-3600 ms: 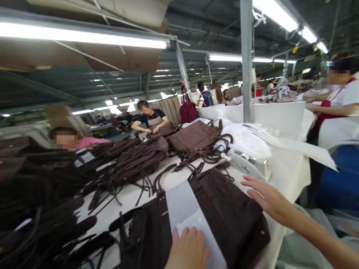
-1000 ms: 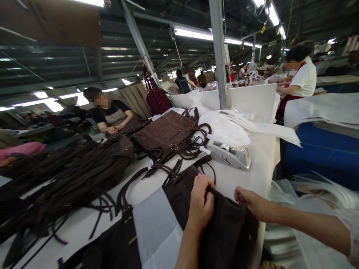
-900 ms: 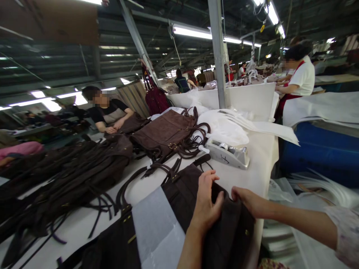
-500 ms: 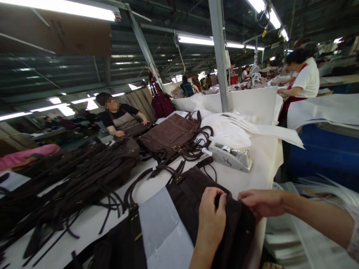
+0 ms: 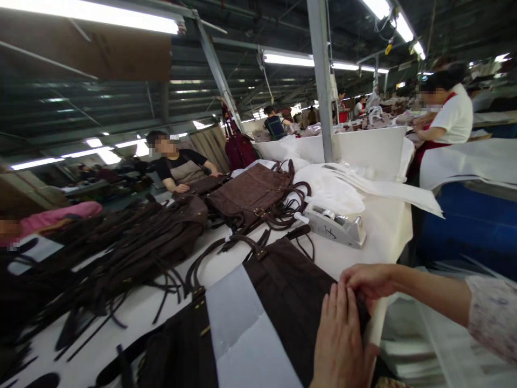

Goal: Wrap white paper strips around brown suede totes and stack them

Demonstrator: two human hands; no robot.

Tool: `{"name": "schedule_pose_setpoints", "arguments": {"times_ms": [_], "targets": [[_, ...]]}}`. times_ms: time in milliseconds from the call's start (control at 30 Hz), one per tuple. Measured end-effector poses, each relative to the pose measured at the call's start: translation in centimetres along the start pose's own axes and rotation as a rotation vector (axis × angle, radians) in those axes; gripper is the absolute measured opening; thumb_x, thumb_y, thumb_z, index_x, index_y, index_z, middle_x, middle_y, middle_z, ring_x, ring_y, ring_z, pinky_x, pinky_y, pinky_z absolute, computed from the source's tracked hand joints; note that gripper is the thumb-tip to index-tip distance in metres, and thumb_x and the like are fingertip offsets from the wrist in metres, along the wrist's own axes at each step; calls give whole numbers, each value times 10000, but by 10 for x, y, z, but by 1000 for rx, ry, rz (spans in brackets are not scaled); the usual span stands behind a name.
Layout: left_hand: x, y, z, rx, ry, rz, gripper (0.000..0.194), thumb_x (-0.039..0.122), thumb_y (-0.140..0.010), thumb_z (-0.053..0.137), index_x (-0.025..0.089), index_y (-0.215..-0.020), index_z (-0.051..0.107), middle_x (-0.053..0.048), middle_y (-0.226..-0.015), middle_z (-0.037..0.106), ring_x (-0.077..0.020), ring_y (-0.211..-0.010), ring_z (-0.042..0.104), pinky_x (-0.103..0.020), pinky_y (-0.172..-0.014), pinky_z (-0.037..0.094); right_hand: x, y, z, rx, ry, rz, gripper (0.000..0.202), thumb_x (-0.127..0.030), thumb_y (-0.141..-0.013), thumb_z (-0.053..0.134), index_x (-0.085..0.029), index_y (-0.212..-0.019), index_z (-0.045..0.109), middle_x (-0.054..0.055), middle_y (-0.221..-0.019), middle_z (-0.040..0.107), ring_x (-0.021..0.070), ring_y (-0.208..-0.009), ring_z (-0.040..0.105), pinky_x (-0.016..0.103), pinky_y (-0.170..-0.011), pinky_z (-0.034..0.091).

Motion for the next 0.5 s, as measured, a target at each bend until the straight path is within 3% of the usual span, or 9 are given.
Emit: {"name": "schedule_pose_setpoints", "arguments": {"times_ms": [100, 167, 300, 367, 433, 500], "targets": [[3, 0, 2, 8, -101, 50, 760, 489, -883, 463, 14, -1443, 265, -220, -1495, 275, -363, -1385, 251, -519, -1107, 332, -4, 9, 4, 68, 12, -65, 342, -395, -767, 624, -189, -974, 446, -46, -667, 527, 114, -534, 549, 194, -441, 452], [1, 4, 7, 94, -175, 95, 659, 438, -917, 416, 33, -1426, 315, -208, -1468, 344, -350, -1355, 327, -489, -1072, 387, -1, 15, 11, 103, 139, -120, 439, -432, -766, 672, -191, -1039, 426, -43, -701, 538, 95, -538, 518, 168, -438, 415], [0, 19, 34, 499, -366, 130, 386, 365, -935, 432, 227, -1285, 520, -92, -1370, 520, -274, -1201, 535, -417, -954, 485, 24, 20, 14, 58, 289, -187, 539, -407, -724, 725, -221, -1122, 412, -19, -810, 584, 101, -643, 547, 163, -502, 389], [4, 17, 53, 628, -428, 101, 293, 334, -932, 449, 285, -1190, 579, -33, -1332, 563, -244, -1120, 589, -407, -916, 497, 33, 20, 5, 69, 384, -204, 557, -487, -720, 690, -232, -1138, 427, 9, -833, 614, 139, -679, 587, 196, -518, 414], [7, 5, 68, 625, -427, 51, 286, 342, -933, 433, 260, -1148, 603, -31, -1293, 594, -249, -1080, 606, -415, -883, 509, 24, 22, -4, 195, 619, -250, 561, -587, -718, 630, -225, -1121, 484, 47, -799, 642, 202, -671, 623, 258, -514, 457], [7, -12, 76, 574, -387, -14, 325, 353, -938, 392, 208, -1122, 618, -67, -1239, 627, -274, -1055, 615, -440, -848, 518, -8, 30, -6, 444, 923, -399, 538, -617, -706, 611, -217, -1063, 563, 102, -836, 670, 288, -762, 655, 361, -609, 522]]}}
Point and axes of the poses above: each hand's wrist, its own y-axis away from the middle knuckle, its own z-axis out of the palm, x = y × z, the point moved 3 cm from there along -y, towards the middle knuckle
